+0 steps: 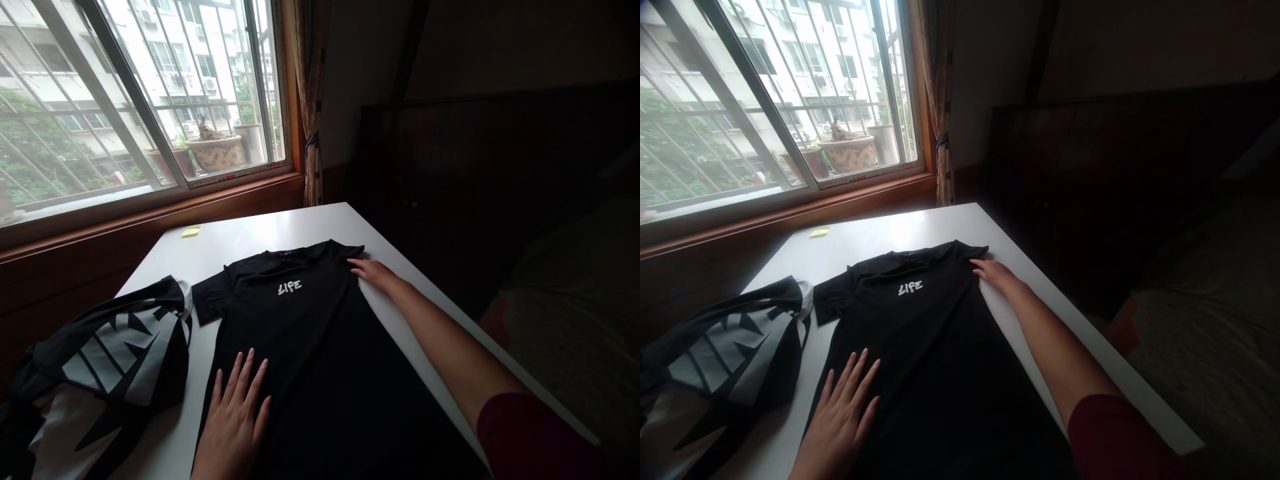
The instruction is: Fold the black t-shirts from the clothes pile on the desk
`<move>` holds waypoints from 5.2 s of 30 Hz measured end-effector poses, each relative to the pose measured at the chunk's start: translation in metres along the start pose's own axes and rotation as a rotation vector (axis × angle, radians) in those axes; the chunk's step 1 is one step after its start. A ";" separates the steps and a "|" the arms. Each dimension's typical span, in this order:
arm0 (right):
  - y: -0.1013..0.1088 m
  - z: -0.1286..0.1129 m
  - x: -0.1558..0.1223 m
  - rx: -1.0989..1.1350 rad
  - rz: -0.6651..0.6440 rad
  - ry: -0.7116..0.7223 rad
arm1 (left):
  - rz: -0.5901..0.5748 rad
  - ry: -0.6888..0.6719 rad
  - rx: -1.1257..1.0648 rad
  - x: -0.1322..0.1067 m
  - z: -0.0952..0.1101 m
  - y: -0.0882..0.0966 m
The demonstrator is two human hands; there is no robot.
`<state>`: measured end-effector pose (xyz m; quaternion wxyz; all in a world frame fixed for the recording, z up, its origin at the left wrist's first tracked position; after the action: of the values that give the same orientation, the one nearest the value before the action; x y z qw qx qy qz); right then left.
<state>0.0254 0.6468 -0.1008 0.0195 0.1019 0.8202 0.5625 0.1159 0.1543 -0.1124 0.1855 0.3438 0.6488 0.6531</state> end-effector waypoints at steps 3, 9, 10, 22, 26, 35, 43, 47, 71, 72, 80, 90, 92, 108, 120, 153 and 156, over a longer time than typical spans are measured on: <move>-0.003 0.000 -0.001 0.014 0.016 0.020 | 0.005 -0.012 -0.010 0.001 0.001 0.002; 0.001 0.005 -0.013 0.083 0.030 0.058 | -0.037 -0.265 -0.068 0.040 0.034 0.035; 0.002 0.005 -0.015 0.101 0.028 0.066 | -0.059 -0.341 -0.109 0.052 0.047 0.042; 0.003 0.021 -0.020 0.262 -0.022 0.030 | -0.085 -0.538 -0.423 0.179 0.212 0.005; 0.006 0.027 -0.015 0.309 -0.042 0.042 | -0.083 -0.632 -0.446 0.172 0.213 -0.004; 0.004 0.037 0.003 0.370 -0.081 0.019 | -0.098 -0.812 -0.402 0.152 0.223 0.012; 0.006 0.038 0.006 0.369 -0.085 0.010 | -0.102 -0.908 -0.480 0.145 0.229 0.014; 0.005 0.037 0.001 0.345 -0.056 0.046 | -0.102 -0.927 -0.548 0.148 0.210 0.018; -0.051 -0.089 -0.047 -0.143 0.037 0.121 | -0.055 0.171 -0.070 0.155 -0.049 -0.033; -0.050 -0.088 -0.051 -0.152 0.028 0.106 | -0.056 0.170 -0.067 0.151 -0.048 -0.032; -0.041 -0.095 -0.096 -0.159 0.034 0.103 | -0.069 0.147 -0.057 0.122 -0.027 -0.023; -0.041 -0.099 -0.135 -0.153 0.071 0.117 | -0.058 0.158 -0.051 0.088 -0.010 -0.013; -0.042 -0.101 -0.143 -0.156 0.075 0.120 | -0.056 0.155 -0.050 0.080 -0.007 -0.012; -0.039 -0.114 -0.198 -0.154 0.073 0.125 | -0.059 0.189 -0.066 0.026 0.019 0.005; -0.015 -0.121 -0.151 -0.059 0.197 0.202 | 0.089 0.142 -0.143 0.068 -0.014 0.011; -0.041 -0.119 0.057 -0.201 0.253 0.127 | 0.033 0.385 -0.079 0.228 -0.114 -0.030; -0.042 -0.119 0.050 -0.215 0.302 0.112 | 0.069 0.391 -0.046 0.226 -0.113 -0.030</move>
<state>-0.0474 0.5326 -0.0924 -0.1000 0.1896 0.7305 0.6484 -0.1252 0.2309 -0.0855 0.0414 0.2283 0.6450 0.7281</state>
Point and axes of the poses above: each hand's wrist, its own x-axis towards the middle knuckle, its own y-axis out of the back of the hand, z = x × y, the point moved 3 cm from there along x, towards the middle knuckle, and after that the axes turned 1 degree about -z, right-handed, at the moved point
